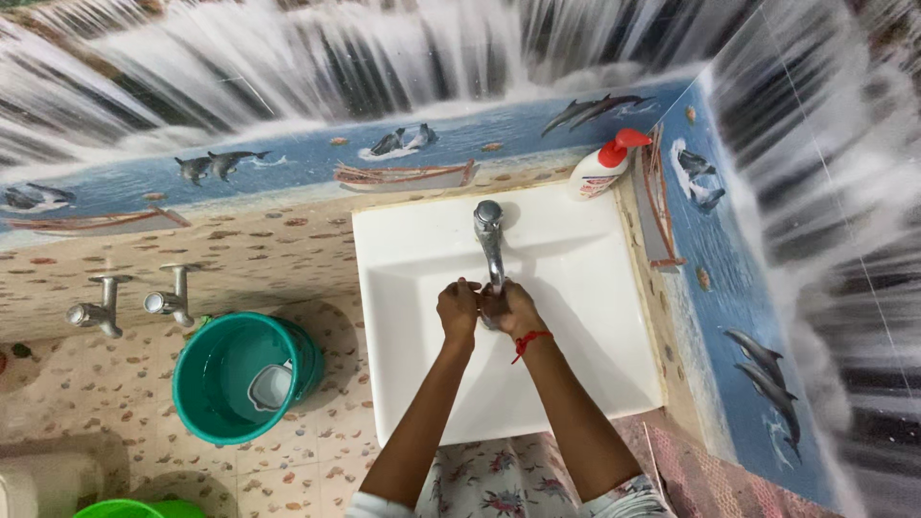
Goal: The person washes their hands under a running faucet, then retrieves a bottle of liquid soap and a sponge from a shelf. They pour soap onto the sponge and scrub the white sink basin and faucet area. The person places the soap bottle back on the shelf and continues scrubbing the sink with the sponge.
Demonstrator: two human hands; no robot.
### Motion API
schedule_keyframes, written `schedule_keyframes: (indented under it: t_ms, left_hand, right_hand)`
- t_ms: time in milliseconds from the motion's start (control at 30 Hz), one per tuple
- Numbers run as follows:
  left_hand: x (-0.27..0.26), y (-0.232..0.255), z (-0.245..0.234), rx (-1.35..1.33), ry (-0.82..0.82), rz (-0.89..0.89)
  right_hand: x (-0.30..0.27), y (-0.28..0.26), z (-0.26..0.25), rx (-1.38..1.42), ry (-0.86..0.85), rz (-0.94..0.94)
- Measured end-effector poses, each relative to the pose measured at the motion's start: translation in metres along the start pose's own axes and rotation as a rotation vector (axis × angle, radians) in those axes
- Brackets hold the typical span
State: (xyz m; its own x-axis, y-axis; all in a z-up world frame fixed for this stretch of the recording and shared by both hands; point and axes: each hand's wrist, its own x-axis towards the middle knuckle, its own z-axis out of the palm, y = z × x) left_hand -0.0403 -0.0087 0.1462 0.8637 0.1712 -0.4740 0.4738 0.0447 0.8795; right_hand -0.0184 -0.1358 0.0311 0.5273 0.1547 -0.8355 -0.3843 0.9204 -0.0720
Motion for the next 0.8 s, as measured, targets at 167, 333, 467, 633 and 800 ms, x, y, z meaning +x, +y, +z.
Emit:
schedule_keyframes:
  t_ms: [167,333,467,633,800]
  left_hand:
    - [0.06,-0.057,0.021,-0.435,-0.246,-0.511]
    - [0.093,-0.09,0.062,-0.437,-0.306,-0.517]
    - [0.104,-0.103,0.075,-0.492,-0.266,-0.477]
    - [0.066,-0.057,0.052,0.091,-0.015,-0.25]
    - [-0.002,0.023,0.013,0.428,0.061,-0.189]
  right_hand:
    - [-0.022,-0.088,-0.011,0.502,-0.127,-0.037]
    - [-0.097,-0.204,0.046,-0.081,-0.302,-0.786]
    - [-0.096,-0.176,0.02,-0.155,-0.483,-0.902]
    - [-0.046,-0.056,-0.013,-0.148,-0.085,-0.48]
    - [-0.012,0.011,0.002,0.088,0.014,-0.101]
